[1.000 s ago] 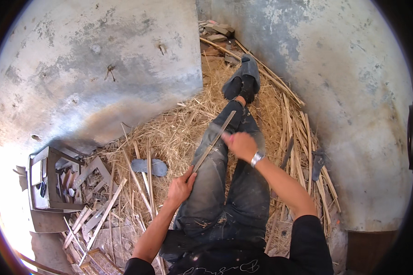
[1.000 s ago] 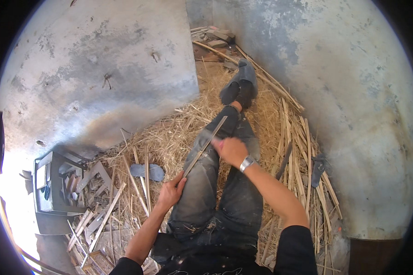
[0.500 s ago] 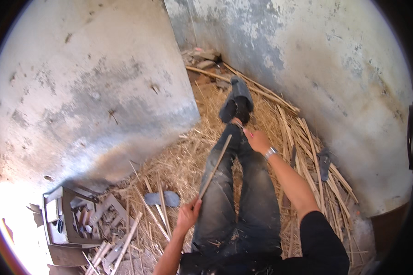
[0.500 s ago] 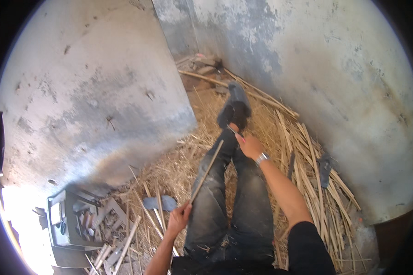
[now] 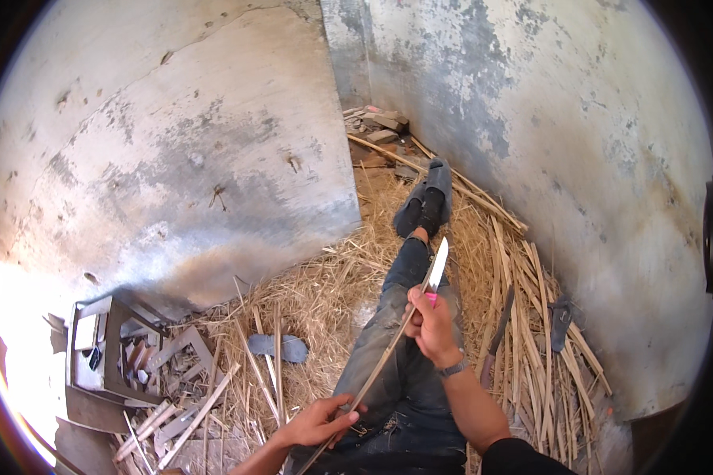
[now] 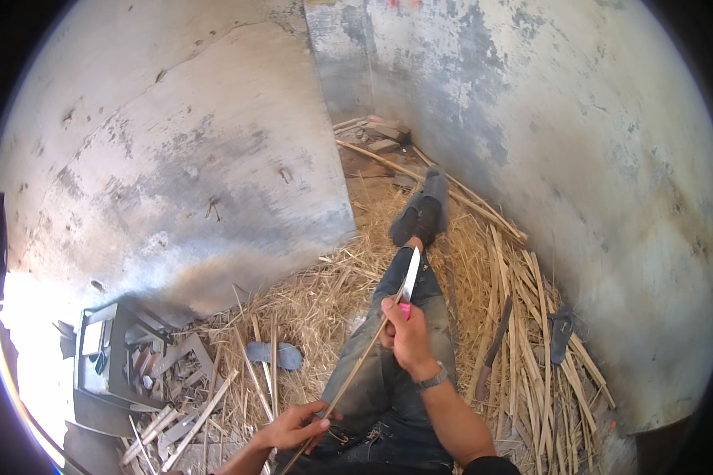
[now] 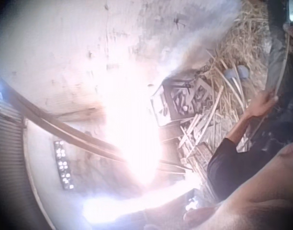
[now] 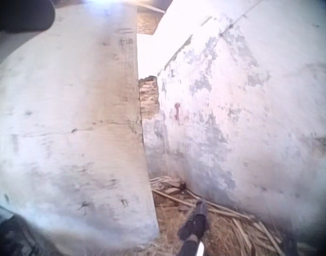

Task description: The person shaves a thin bamboo slat using a knife while sitting on a floor covered in wood shavings.

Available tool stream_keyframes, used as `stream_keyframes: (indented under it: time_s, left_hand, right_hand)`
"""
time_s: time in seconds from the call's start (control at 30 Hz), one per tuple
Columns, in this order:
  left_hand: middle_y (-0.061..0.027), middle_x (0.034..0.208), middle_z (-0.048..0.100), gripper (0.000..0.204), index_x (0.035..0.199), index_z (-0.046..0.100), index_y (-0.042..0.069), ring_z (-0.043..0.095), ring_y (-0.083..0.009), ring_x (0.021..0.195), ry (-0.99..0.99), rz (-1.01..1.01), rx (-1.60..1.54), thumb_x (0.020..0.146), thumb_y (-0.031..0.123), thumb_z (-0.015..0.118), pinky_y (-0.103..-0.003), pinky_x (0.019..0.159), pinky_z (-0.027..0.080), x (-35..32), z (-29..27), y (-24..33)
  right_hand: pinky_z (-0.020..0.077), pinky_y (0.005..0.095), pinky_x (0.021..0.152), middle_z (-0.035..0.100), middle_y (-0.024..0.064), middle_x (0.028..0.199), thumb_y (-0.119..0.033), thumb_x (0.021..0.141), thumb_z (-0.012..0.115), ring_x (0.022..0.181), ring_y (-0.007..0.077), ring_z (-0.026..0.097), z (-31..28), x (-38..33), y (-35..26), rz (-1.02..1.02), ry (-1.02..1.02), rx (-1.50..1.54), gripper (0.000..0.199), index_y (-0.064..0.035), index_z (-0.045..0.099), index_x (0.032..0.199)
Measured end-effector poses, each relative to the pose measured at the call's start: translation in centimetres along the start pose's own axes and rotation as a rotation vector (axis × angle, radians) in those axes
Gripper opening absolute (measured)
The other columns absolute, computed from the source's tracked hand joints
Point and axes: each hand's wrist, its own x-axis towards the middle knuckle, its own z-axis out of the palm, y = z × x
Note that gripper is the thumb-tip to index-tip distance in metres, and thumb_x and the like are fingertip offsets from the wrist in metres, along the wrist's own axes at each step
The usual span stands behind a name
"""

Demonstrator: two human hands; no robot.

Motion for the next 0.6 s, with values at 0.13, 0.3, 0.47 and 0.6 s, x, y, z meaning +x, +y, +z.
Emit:
stream_keyframes:
  time_s: [0.13,0.3,0.47,0.6]
  left_hand:
    - [-0.0051,0.073,0.059,0.055,0.144,0.046,0.002,0.055,-0.0112,0.052,0.019,0.448,-0.253,0.113,0.046,0.033,-0.025,0.049,0.043,1.6,1.9,-1.5]
    - [0.0008,0.061,0.039,0.052,0.157,0.032,0.009,0.037,-0.0102,0.043,0.143,0.26,-0.498,0.114,0.039,0.031,-0.024,0.041,0.037,3.9,5.3,0.6]
    - [0.0016,0.054,0.033,0.053,0.162,0.029,0.019,0.033,-0.0101,0.038,0.043,0.218,-0.898,0.113,0.038,0.036,-0.024,0.039,0.032,3.9,5.7,0.0]
    - [0.0038,0.052,0.031,0.053,0.162,0.029,0.024,0.032,-0.0091,0.035,0.073,0.229,-0.978,0.113,0.04,0.038,-0.024,0.036,0.029,4.2,5.5,-2.8]
  right_hand:
    - [0.0304,0.0202,0.045,0.051,-0.0044,0.066,-0.039,0.108,0.052,0.052,0.0031,0.046,3.3,-4.8,0.5,0.194,-0.132,0.096,0.035,-0.0063,0.062,0.102]
    - [0.0322,0.0201,0.049,0.056,-0.0028,0.069,-0.039,0.111,0.044,0.054,0.0017,0.046,1.8,-8.1,4.4,0.076,-0.129,-0.134,0.044,-0.001,0.064,0.102]
    - [0.0391,0.0336,0.049,0.051,0.003,0.058,-0.039,0.107,0.053,0.048,0.0167,0.05,-0.9,-9.9,3.0,-0.372,-0.138,-0.775,0.045,-0.004,0.059,0.08]
    - [0.048,0.0505,0.054,0.061,0.0206,0.061,-0.042,0.102,0.057,0.062,0.0443,0.064,0.4,-13.4,2.6,-0.3,-0.368,-1.304,0.045,-0.0068,0.06,0.075]
